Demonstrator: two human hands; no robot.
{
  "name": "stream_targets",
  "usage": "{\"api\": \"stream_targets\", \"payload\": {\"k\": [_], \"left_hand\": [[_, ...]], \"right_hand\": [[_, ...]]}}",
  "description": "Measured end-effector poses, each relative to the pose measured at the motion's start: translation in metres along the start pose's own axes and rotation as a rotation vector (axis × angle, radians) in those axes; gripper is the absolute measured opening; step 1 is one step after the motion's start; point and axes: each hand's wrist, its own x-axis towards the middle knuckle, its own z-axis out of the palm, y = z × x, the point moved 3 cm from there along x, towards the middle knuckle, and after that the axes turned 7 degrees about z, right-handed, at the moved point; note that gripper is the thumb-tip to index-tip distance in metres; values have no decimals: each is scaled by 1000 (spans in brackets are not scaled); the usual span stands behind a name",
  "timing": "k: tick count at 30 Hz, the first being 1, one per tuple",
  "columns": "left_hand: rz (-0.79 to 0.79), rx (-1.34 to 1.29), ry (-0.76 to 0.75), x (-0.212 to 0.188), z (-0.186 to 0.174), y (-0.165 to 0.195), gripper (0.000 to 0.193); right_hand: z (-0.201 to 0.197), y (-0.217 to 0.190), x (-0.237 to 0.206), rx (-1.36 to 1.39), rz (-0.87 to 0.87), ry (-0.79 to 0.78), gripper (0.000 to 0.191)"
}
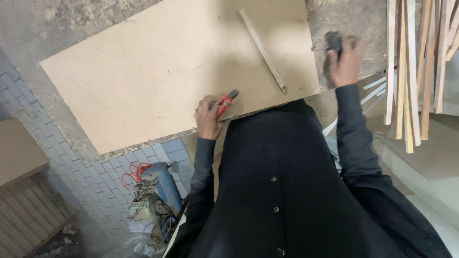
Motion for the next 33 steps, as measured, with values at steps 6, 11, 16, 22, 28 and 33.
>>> {"api": "stream_targets", "payload": {"k": [6,11,16,22,28,33], "left_hand": [[-64,-70,-5,5,8,17,41],[53,106,132,10,11,20,43],[135,199,226,1,7,11,19],[207,182,-107,-47,-14,-24,26],[-113,258,-379,-100,-31,-66,42],[-169,-23,-298,-98,-47,-71,59]], "right_hand": [[-1,3,11,-313,-130,122,55],[50,-45,-37,-252,-162,-69,51],[88,-81,-77,-197,-178,-202,46],[88,-82,-73,-144,-194,-161,30],[81,-102,-72,146,-240,-308,43],[80,-119,-76,257,-242,-271,31]]}}
